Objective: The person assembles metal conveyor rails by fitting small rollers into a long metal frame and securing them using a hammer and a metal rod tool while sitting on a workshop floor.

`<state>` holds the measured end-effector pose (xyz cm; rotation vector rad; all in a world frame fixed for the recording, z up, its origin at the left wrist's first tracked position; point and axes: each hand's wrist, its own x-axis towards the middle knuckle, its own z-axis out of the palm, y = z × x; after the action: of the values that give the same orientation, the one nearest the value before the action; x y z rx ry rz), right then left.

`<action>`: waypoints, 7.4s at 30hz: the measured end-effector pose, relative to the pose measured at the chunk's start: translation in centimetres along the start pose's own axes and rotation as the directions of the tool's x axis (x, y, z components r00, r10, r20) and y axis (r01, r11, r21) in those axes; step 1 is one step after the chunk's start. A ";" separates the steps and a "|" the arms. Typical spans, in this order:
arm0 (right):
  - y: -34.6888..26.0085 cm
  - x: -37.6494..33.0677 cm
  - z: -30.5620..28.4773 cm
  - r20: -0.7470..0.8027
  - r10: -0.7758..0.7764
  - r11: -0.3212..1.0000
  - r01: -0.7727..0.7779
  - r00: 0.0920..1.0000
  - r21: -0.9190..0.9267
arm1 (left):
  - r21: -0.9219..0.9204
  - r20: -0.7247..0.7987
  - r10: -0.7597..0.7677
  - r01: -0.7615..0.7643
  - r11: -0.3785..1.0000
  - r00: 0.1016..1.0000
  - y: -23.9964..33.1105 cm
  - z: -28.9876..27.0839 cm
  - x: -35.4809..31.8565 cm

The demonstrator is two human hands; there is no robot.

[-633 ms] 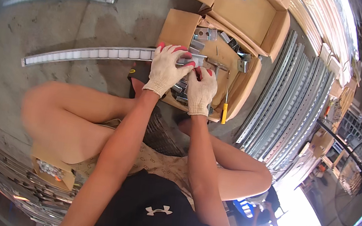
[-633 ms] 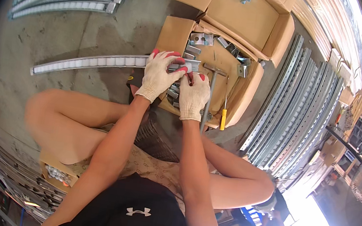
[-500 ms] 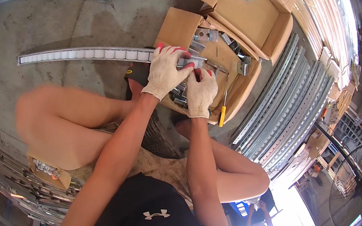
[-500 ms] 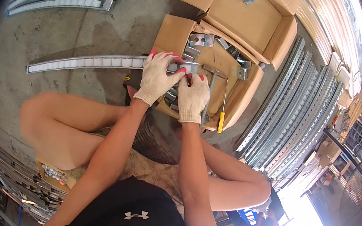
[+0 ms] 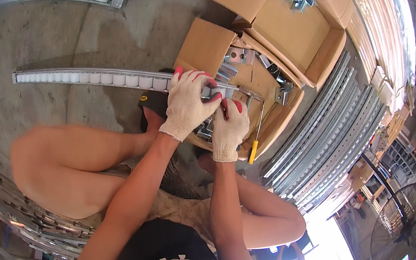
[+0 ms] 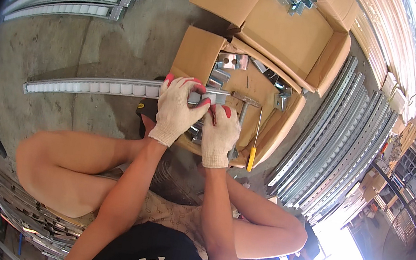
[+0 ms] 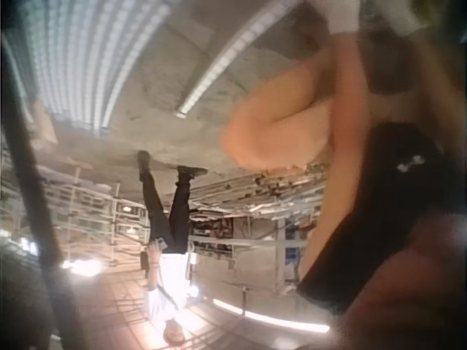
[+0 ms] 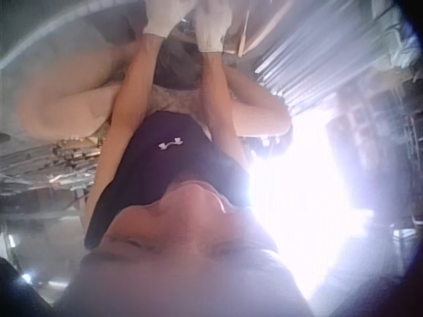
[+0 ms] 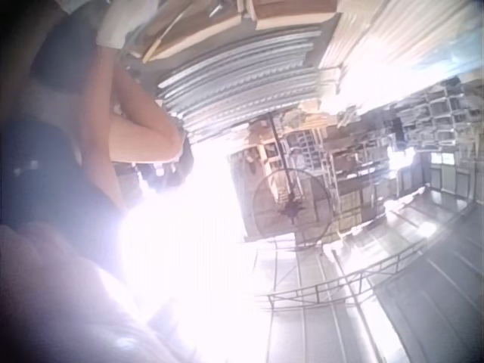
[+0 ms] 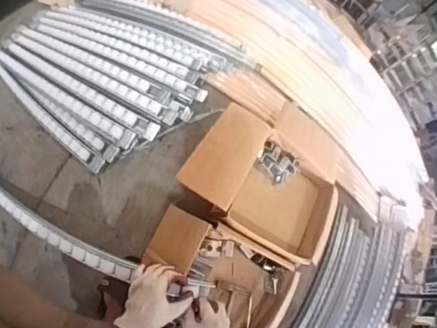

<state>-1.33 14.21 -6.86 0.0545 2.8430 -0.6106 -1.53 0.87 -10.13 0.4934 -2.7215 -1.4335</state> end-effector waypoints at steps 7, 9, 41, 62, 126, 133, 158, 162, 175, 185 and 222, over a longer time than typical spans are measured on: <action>2.4 -0.3 1.3 -0.060 -0.044 0.993 0.050 0.997 0.103 | -0.054 0.034 0.007 -0.006 0.999 0.999 0.1 -0.7 0.0; 2.4 -0.2 1.1 -0.053 -0.075 0.994 0.079 0.996 0.077 | -0.059 0.057 -0.011 0.015 0.998 0.998 0.2 -1.0 0.0; 2.4 0.6 -0.3 -0.003 -0.199 0.973 0.198 0.980 0.116 | -0.021 0.075 0.003 -0.001 1.000 0.997 0.2 -1.2 0.1; 2.2 0.9 -0.4 0.001 -0.107 0.980 0.105 0.994 0.172 | 0.060 0.108 0.157 -0.164 0.985 0.982 -0.9 -1.0 -0.1; 7.8 -1.6 -7.2 -0.121 0.217 0.960 -0.234 0.969 -0.154 | -0.059 0.307 0.074 -0.058 0.997 0.949 -1.2 -1.3 0.7; 15.2 -6.5 -5.3 0.023 0.307 0.789 -0.240 0.952 -0.566 | -0.134 0.373 0.136 -0.092 0.987 0.918 -1.3 -1.0 1.7; -7.8 4.2 -14.5 0.477 -0.536 0.437 0.712 0.697 -0.549 | -0.042 0.284 0.079 -0.070 0.997 0.955 -0.9 -1.1 0.7; -9.5 6.9 -14.5 0.503 -0.612 0.388 0.786 0.610 -0.481 | -0.075 0.302 0.039 -0.017 0.997 0.952 -0.9 -0.9 1.1; -11.2 9.2 -14.3 0.611 -0.545 0.544 0.797 0.574 -0.263 | -0.012 0.421 -0.233 0.262 0.965 0.877 1.0 -1.7 2.2; -10.4 10.9 -12.6 0.627 -0.527 0.589 0.778 0.574 -0.218 | -0.013 0.524 -0.283 0.340 0.940 0.803 1.5 -2.5 2.5; -11.3 14.2 -12.2 0.726 -0.444 0.593 0.779 0.525 -0.201 | -0.088 0.542 -0.187 0.277 0.957 0.819 0.7 -1.8 2.9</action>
<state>-18.80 8.75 5.14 -1.1423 2.1721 0.0832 -4.15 -1.06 -8.88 0.4965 -2.9777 -2.1221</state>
